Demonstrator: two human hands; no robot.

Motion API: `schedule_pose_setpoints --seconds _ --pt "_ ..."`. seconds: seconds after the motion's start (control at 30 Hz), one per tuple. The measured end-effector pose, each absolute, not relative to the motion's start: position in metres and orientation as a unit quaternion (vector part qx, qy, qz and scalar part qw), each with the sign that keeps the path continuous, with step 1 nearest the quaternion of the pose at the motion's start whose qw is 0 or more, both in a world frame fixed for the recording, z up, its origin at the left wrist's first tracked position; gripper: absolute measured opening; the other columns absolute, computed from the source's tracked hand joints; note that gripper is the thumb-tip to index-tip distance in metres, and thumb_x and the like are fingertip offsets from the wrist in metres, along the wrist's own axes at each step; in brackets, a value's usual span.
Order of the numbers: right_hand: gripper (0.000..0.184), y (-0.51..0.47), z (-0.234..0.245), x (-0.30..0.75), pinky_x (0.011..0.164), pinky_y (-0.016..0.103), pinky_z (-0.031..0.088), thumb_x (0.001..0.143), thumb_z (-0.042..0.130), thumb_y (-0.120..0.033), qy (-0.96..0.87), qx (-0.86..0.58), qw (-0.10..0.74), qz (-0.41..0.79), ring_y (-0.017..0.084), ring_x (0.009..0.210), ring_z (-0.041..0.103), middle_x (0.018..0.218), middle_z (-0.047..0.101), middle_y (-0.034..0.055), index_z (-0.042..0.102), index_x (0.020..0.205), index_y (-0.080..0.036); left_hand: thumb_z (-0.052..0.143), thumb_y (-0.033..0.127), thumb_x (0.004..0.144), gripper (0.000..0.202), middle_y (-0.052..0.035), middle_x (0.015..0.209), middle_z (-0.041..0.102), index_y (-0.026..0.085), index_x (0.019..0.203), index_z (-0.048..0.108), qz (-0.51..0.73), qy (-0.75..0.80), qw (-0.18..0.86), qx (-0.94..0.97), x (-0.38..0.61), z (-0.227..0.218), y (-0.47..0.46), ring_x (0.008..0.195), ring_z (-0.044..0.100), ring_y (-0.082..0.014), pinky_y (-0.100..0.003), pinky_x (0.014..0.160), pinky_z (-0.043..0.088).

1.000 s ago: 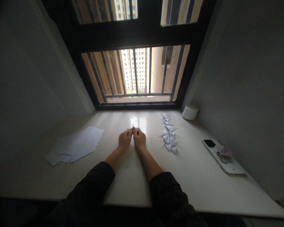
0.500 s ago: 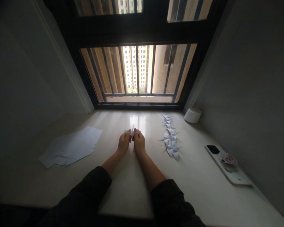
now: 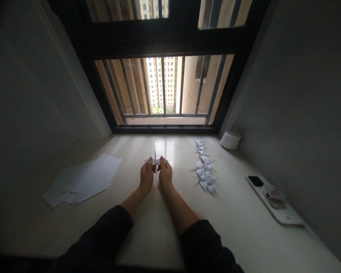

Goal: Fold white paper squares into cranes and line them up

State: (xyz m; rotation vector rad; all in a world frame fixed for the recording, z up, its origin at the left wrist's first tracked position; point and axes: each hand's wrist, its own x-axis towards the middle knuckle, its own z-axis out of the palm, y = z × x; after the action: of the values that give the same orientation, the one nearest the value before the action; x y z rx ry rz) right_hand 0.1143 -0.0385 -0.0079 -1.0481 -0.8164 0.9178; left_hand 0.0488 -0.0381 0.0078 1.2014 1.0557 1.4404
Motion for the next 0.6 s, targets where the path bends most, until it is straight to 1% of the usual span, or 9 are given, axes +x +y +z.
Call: schedule_pose_setpoints --seconds 0.13,0.27,0.47,0.6 --pt "0.042 -0.0393 -0.0093 0.1119 0.054 0.026 0.037 0.080 0.044 -0.060 -0.359 -0.465 0.698 0.410 0.012 0.051 0.041 0.053 0.042 -0.0043 0.046 0.062 -0.021 0.043 0.051 0.083 0.043 0.0031 0.049 0.042 0.018 0.055 0.044 0.596 0.445 0.469 0.477 0.0497 0.0084 -0.0406 0.048 0.040 -0.0099 -0.024 0.048 0.033" --pt "0.044 -0.0396 -0.0111 0.1100 0.053 0.026 0.037 0.080 0.042 -0.060 -0.355 -0.470 0.699 0.405 0.012 0.050 0.041 0.052 0.041 -0.0043 0.045 0.060 -0.021 0.042 0.051 0.083 0.043 0.0028 0.050 0.043 0.018 0.056 0.044 0.600 0.458 0.458 0.469 0.0503 0.0077 -0.0422 0.048 0.041 -0.0103 -0.024 0.048 0.033" --pt "0.045 -0.0394 -0.0137 0.1069 0.053 0.027 0.037 0.081 0.041 -0.061 -0.333 -0.491 0.698 0.401 0.012 0.050 0.042 0.052 0.041 -0.0038 0.045 0.061 -0.021 0.042 0.051 0.084 0.043 0.0033 0.049 0.042 0.019 0.055 0.042 0.614 0.456 0.450 0.462 0.0512 0.0078 -0.0436 0.048 0.042 -0.0104 -0.024 0.050 0.035" --pt "0.045 -0.0390 -0.0129 0.1068 0.051 0.027 0.035 0.079 0.043 -0.061 -0.322 -0.480 0.706 0.409 0.012 0.049 0.040 0.051 0.040 -0.0043 0.044 0.059 -0.021 0.042 0.050 0.084 0.044 0.0035 0.049 0.041 0.019 0.053 0.040 0.613 0.455 0.448 0.465 0.0507 0.0066 -0.0428 0.048 0.042 -0.0100 -0.024 0.050 0.035"
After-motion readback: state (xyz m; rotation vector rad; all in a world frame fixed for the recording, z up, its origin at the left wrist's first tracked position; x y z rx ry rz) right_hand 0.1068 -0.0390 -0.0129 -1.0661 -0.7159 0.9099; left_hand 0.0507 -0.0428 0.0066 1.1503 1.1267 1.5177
